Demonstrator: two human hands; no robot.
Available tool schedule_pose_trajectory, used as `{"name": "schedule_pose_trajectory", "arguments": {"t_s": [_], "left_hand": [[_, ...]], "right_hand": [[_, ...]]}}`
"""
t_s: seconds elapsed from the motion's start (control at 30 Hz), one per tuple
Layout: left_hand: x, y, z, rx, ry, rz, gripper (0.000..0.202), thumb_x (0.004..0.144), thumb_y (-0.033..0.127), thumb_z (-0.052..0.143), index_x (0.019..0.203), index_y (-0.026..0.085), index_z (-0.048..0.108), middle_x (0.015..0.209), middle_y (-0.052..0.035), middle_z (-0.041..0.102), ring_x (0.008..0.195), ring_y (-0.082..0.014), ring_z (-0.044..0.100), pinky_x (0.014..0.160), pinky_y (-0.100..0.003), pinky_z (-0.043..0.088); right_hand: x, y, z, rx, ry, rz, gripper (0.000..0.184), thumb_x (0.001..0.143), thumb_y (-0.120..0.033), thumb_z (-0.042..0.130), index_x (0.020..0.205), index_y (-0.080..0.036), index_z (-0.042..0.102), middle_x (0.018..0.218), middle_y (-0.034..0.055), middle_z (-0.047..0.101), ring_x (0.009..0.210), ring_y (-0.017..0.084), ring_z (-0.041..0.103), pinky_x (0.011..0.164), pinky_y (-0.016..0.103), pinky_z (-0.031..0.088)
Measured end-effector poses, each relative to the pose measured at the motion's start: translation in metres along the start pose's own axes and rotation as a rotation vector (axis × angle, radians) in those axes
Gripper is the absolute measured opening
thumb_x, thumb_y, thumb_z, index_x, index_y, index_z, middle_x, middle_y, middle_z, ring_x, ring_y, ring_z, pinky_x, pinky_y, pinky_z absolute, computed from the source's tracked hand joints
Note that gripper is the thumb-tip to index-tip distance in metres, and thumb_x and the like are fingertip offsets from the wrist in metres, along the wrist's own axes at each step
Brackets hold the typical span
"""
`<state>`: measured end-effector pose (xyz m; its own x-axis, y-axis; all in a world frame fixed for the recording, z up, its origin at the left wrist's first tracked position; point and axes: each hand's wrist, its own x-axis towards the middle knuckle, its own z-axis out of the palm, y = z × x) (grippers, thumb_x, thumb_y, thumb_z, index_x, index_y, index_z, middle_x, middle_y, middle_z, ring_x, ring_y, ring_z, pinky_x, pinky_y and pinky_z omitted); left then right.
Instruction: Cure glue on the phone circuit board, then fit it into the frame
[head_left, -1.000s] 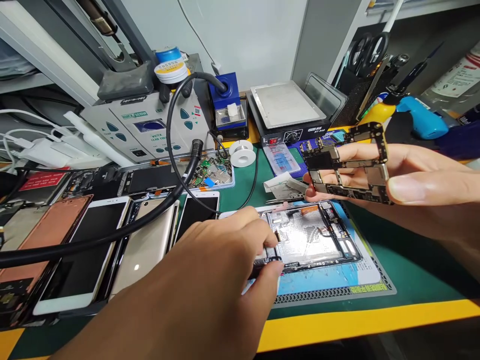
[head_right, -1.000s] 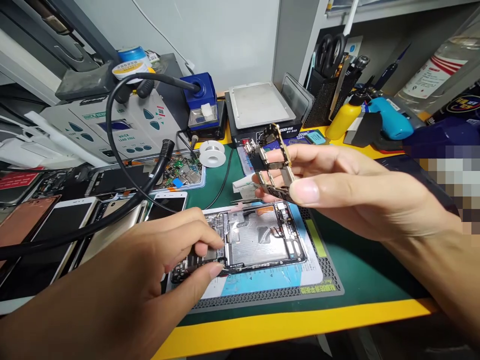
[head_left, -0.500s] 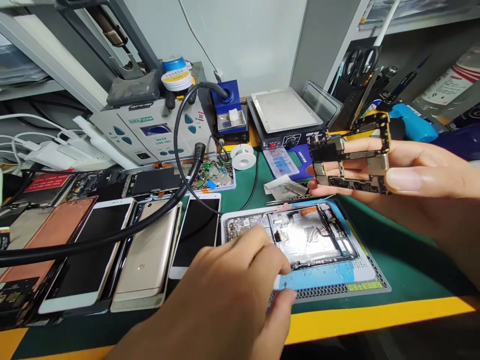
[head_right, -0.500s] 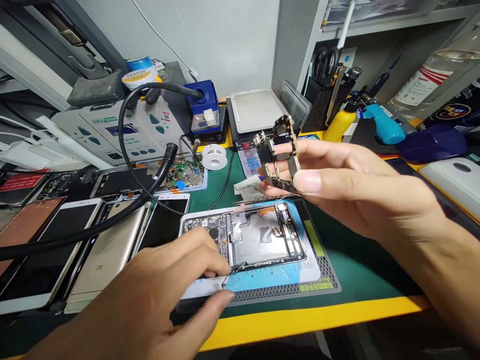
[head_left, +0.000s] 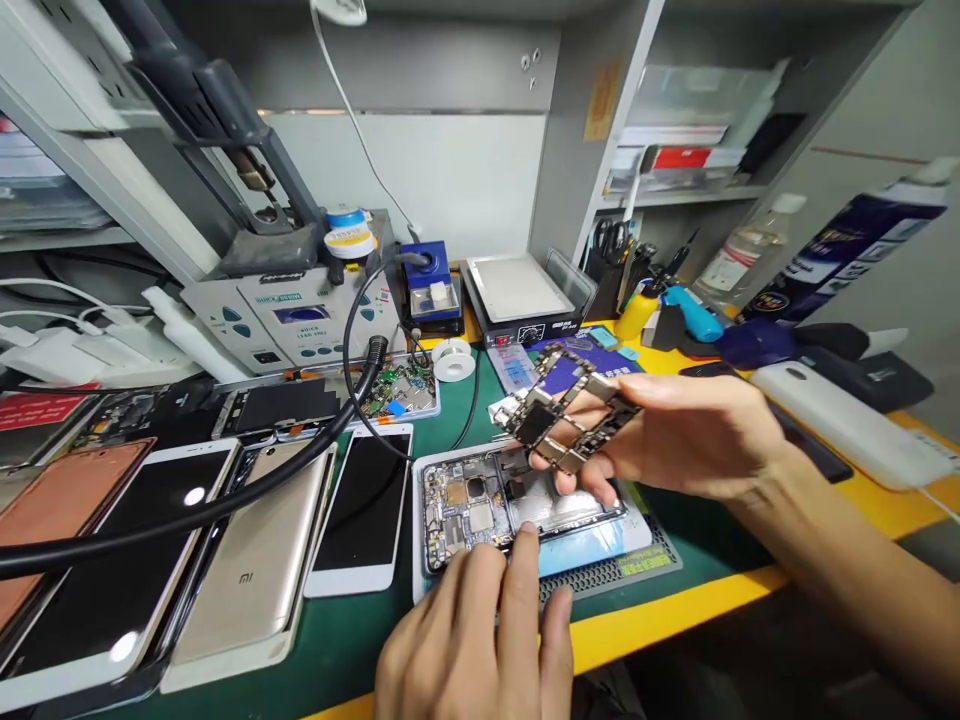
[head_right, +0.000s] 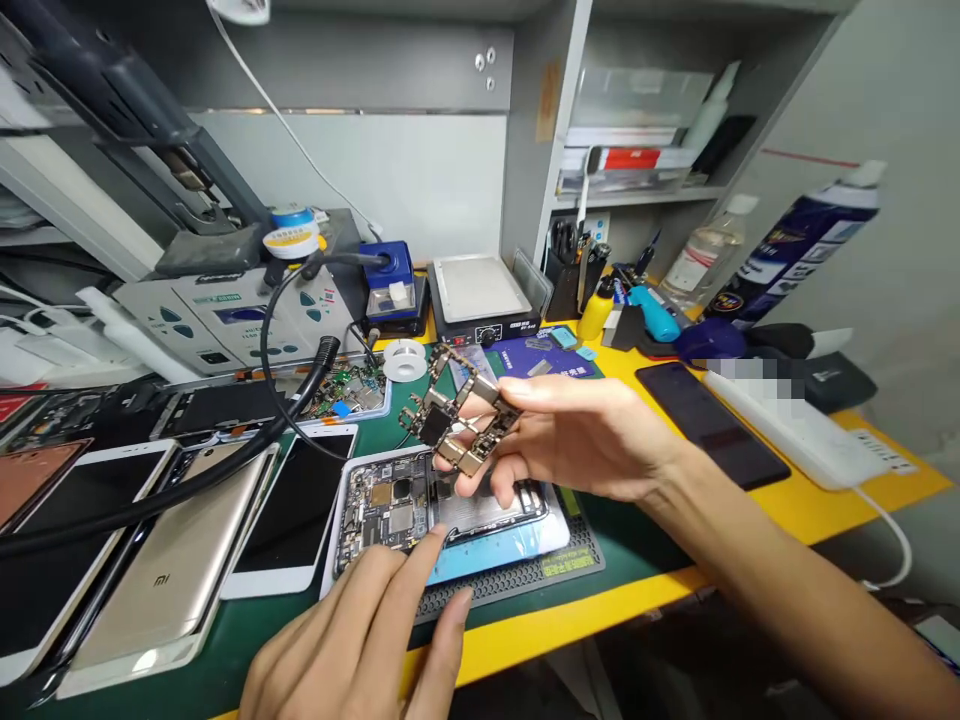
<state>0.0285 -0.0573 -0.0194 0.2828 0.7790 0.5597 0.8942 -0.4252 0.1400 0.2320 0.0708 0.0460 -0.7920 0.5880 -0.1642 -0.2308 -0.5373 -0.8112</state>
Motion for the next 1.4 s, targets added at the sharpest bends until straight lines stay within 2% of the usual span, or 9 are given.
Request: {"name": "schedule_pose_trajectory", "arguments": {"t_s": [0.1,0.53,0.7,0.77,0.87,1.0,1.23,1.37,1.4], "left_hand": [[-0.002,0.001,0.008,0.04,0.116,0.039,0.035,0.09,0.029,0.065,0.122,0.013,0.063,0.081,-0.0034,0.066,0.062,-0.0156,0.066,0.052,-0.03,0.044],[-0.014,0.019,0.018,-0.005,0.233,-0.068,0.034,0.092,0.02,0.062,0.125,0.014,0.062,0.091,-0.0047,0.065,0.066,-0.0139,0.065,0.053,-0.028,0.046],[-0.011,0.004,-0.014,-0.078,0.411,-0.172,0.032,0.087,0.011,0.067,0.118,0.016,0.065,0.101,-0.0057,0.066,0.088,-0.0147,0.066,0.077,-0.026,0.05],[0.002,-0.014,-0.034,-0.206,0.422,-0.224,0.027,0.09,0.017,0.063,0.118,0.016,0.064,0.103,-0.0073,0.064,0.087,-0.0157,0.063,0.075,-0.027,0.05],[0.033,-0.045,-0.056,-0.612,0.137,-0.443,0.037,0.09,0.037,0.066,0.123,0.022,0.063,0.114,-0.0062,0.065,0.076,-0.0132,0.063,0.063,-0.026,0.051],[0.072,-0.072,-0.059,-0.851,-0.119,-0.339,0.033,0.091,0.047,0.063,0.112,0.023,0.07,0.102,-0.0018,0.075,0.088,-0.0162,0.071,0.078,-0.026,0.057],[0.087,-0.087,-0.048,-0.945,-0.131,-0.293,0.021,0.092,0.04,0.066,0.088,0.022,0.076,0.084,0.0033,0.077,0.075,-0.0091,0.067,0.068,-0.015,0.052],[0.075,-0.098,-0.041,-0.928,-0.081,-0.326,0.014,0.09,0.036,0.069,0.09,0.026,0.078,0.085,0.0042,0.077,0.072,-0.0097,0.068,0.066,-0.017,0.055],[0.07,-0.1,-0.039,-0.92,-0.058,-0.326,0.012,0.091,0.035,0.068,0.092,0.027,0.078,0.087,0.0046,0.077,0.075,-0.01,0.069,0.069,-0.017,0.055]], "right_hand": [[0.004,0.005,0.0,0.038,0.002,0.042,0.03,0.091,-0.04,0.061,0.101,-0.013,0.066,0.102,0.0146,0.073,0.095,0.026,0.073,0.069,0.027,0.053],[0.017,-0.001,0.015,0.007,-0.07,0.196,0.027,0.089,-0.032,0.057,0.106,-0.011,0.062,0.096,0.0158,0.073,0.102,0.028,0.072,0.081,0.029,0.055],[0.025,-0.004,0.02,-0.046,-0.077,0.249,0.028,0.087,-0.035,0.059,0.103,-0.012,0.063,0.1,0.017,0.074,0.1,0.025,0.073,0.078,0.027,0.055],[0.029,-0.006,0.02,-0.08,-0.081,0.265,0.028,0.09,-0.036,0.058,0.103,-0.012,0.063,0.096,0.0153,0.074,0.097,0.024,0.074,0.076,0.027,0.055],[0.034,-0.007,0.021,-0.139,-0.094,0.266,0.03,0.094,-0.04,0.054,0.099,-0.012,0.065,0.089,0.0125,0.074,0.091,0.022,0.074,0.071,0.026,0.055],[0.04,-0.005,0.023,-0.227,-0.099,0.258,0.038,0.096,-0.047,0.053,0.093,-0.011,0.066,0.085,0.0125,0.072,0.086,0.021,0.073,0.068,0.026,0.054],[0.027,-0.004,0.015,-0.465,0.064,0.061,0.047,0.087,-0.06,0.063,0.092,-0.014,0.068,0.089,0.0087,0.071,0.081,0.022,0.071,0.07,0.033,0.055],[0.006,-0.001,0.014,-0.731,0.191,-0.05,0.023,0.078,-0.035,0.081,0.085,-0.014,0.074,0.085,0.0048,0.071,0.076,0.016,0.063,0.068,0.026,0.048],[0.003,0.001,0.016,-0.991,0.191,-0.083,0.023,0.079,-0.038,0.08,0.088,-0.017,0.076,0.087,0.0037,0.071,0.076,0.016,0.062,0.069,0.026,0.047]]}}
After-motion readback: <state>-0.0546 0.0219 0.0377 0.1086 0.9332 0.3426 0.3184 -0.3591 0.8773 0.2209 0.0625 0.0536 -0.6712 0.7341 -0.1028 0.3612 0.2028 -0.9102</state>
